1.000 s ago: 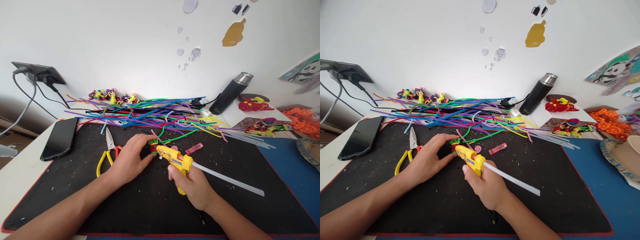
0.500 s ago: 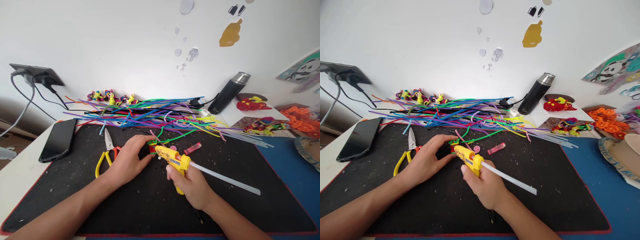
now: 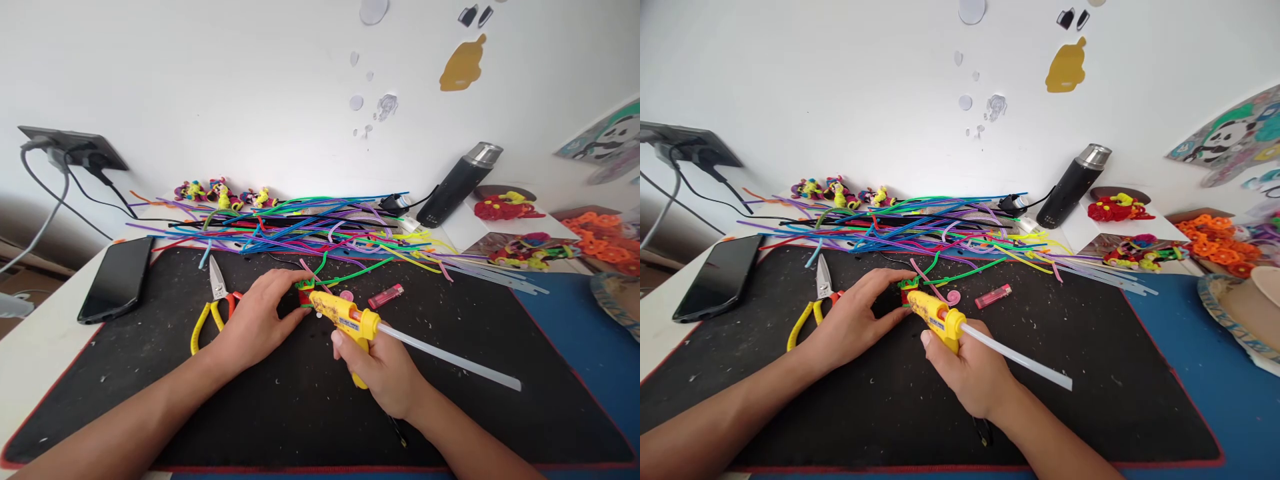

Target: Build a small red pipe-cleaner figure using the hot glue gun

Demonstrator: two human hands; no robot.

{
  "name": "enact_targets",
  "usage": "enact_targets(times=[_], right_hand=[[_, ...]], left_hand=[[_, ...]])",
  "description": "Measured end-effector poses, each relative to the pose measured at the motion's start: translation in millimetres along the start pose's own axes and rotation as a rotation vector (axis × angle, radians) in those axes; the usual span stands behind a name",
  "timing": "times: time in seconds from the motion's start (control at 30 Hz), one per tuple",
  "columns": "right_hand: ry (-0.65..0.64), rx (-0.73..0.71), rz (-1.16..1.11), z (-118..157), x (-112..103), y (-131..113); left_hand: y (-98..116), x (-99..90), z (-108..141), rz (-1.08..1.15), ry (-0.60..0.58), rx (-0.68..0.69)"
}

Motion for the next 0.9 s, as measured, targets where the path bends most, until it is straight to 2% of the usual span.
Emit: enact_targets(times=[0.37,0.73,0.9], right_hand=[[-0.004,-0.008,-0.024,0.1,-0.4,2.9],[0.076,0.025,-0.095,1.3,-7.6,5.3],[0.082,0.048,-0.141,0.4,-7.8,10.8]], left_hand=[[-0.3,0.7,0.1,0.002,-0.003,-0.011],[-14.8,-4.7,0.4,0.101,0.016,-0.168],[-11.7,-8.8,-1.0,0.116,0.023,-0.173]])
Point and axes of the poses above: each hand's wrist, its own z-axis away from the middle knuckle, its own x-axis out of the palm, y = z × x, the point moved 9 cm from there along -z, towards the middle knuckle, and after that the axes turned 1 degree about -y, right-handed, at the moved point
